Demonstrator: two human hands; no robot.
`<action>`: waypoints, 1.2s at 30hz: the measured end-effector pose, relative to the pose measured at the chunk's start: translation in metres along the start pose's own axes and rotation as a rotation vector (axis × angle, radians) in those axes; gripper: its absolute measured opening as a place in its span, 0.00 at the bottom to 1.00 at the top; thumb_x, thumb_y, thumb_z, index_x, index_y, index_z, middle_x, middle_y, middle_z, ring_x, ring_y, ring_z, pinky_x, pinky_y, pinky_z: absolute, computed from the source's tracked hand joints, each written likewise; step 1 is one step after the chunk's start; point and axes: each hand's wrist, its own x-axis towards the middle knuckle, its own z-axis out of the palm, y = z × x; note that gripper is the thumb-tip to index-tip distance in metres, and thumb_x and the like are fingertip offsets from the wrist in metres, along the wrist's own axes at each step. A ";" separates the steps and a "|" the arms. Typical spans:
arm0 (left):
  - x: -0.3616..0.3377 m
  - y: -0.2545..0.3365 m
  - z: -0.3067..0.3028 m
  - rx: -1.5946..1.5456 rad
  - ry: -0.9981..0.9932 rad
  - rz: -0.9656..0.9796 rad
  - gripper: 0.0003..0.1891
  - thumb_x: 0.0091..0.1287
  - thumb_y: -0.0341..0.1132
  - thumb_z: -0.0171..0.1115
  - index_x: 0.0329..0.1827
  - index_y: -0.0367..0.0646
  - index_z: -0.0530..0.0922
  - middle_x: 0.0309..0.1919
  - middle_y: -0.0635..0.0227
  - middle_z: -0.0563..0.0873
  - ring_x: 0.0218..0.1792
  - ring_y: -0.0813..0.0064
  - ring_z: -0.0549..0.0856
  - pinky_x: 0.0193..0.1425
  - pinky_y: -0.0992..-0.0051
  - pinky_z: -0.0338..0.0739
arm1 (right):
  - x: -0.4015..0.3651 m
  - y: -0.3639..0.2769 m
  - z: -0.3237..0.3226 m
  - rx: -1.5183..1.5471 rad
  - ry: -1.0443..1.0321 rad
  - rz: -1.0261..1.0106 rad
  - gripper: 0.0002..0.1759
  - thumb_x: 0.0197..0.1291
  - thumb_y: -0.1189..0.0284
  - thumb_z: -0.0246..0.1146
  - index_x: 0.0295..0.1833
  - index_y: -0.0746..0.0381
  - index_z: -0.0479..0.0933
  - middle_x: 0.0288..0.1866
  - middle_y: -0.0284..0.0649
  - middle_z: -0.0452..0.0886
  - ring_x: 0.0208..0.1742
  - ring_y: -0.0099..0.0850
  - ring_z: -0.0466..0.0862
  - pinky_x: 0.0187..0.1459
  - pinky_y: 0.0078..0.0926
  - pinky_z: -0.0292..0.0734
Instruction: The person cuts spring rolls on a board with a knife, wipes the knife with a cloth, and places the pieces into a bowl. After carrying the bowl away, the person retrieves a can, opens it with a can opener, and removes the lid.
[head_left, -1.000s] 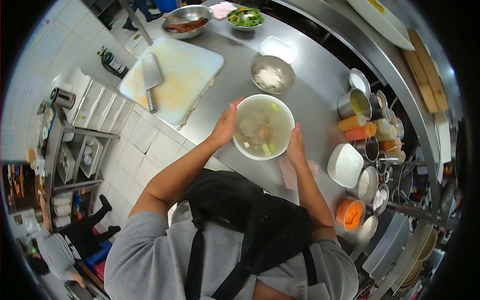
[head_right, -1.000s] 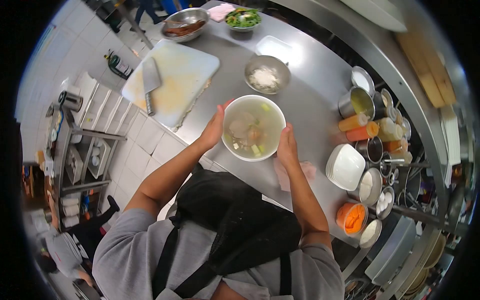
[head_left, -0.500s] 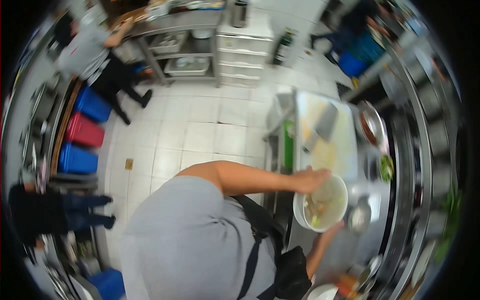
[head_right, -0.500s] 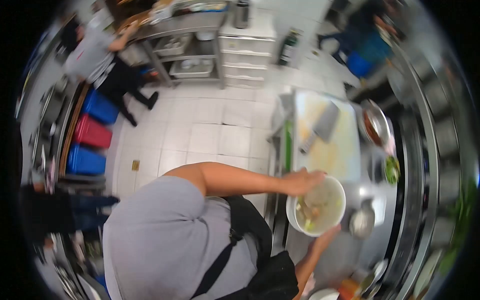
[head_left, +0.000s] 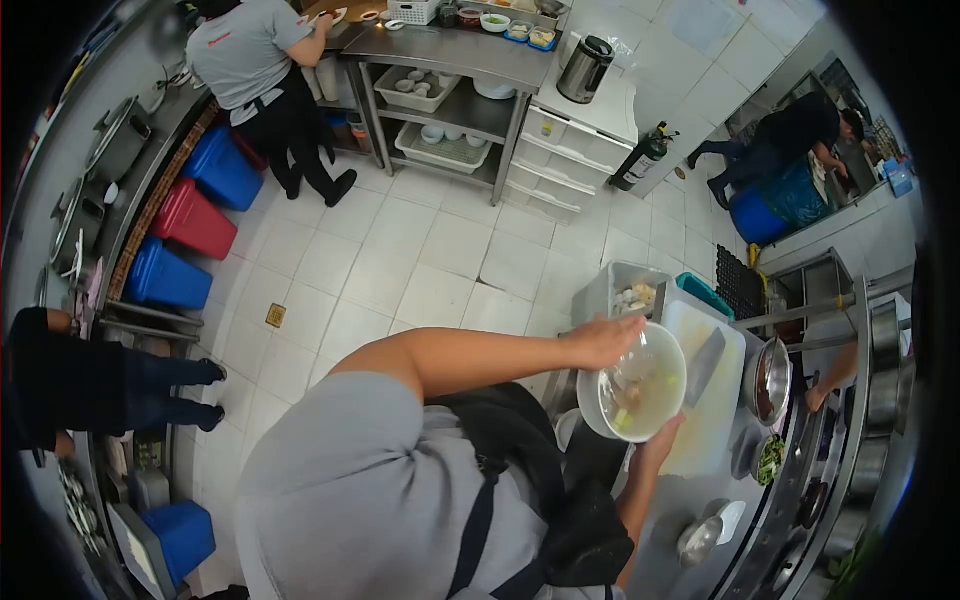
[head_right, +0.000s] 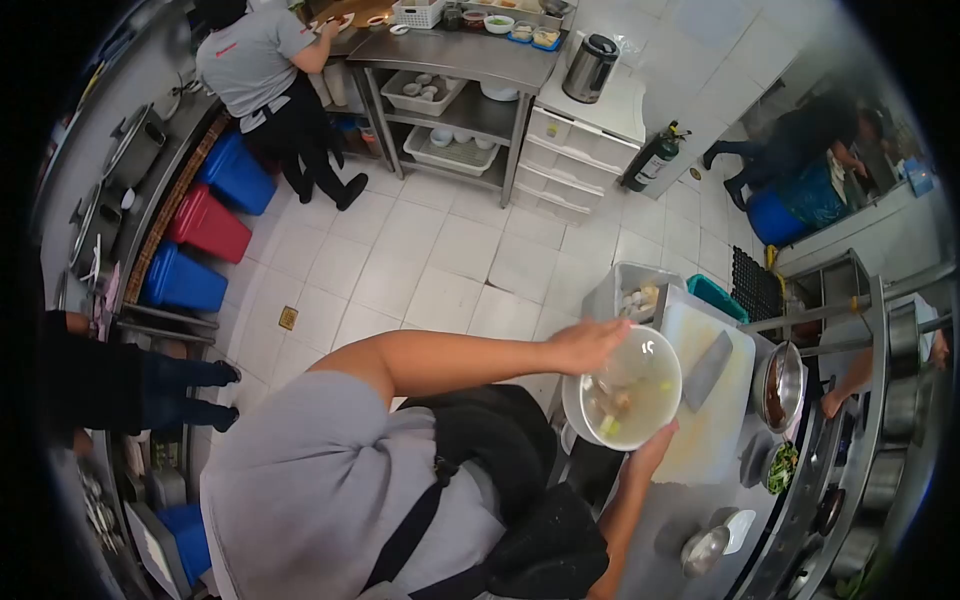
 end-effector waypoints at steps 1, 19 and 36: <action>0.006 -0.010 -0.011 0.020 0.064 0.002 0.32 0.79 0.61 0.25 0.78 0.60 0.63 0.69 0.57 0.75 0.61 0.42 0.75 0.71 0.54 0.68 | 0.020 0.011 0.008 0.000 0.001 0.000 0.34 0.79 0.48 0.40 0.74 0.65 0.60 0.70 0.46 0.70 0.71 0.37 0.71 0.71 0.35 0.65; 0.118 -0.099 -0.284 -0.281 0.747 -0.024 0.41 0.78 0.65 0.20 0.75 0.45 0.68 0.67 0.56 0.78 0.69 0.55 0.74 0.74 0.63 0.63 | 0.292 -0.126 0.334 -0.298 -0.808 -0.126 0.36 0.80 0.47 0.31 0.84 0.57 0.45 0.73 0.49 0.69 0.48 0.32 0.85 0.39 0.26 0.85; 0.199 -0.234 -0.597 -0.121 0.905 -0.129 0.38 0.78 0.62 0.17 0.77 0.52 0.65 0.69 0.58 0.76 0.70 0.48 0.70 0.78 0.58 0.56 | 0.468 -0.126 0.688 -0.384 -0.891 -0.467 0.38 0.78 0.44 0.29 0.84 0.53 0.44 0.72 0.49 0.68 0.45 0.33 0.85 0.27 0.24 0.84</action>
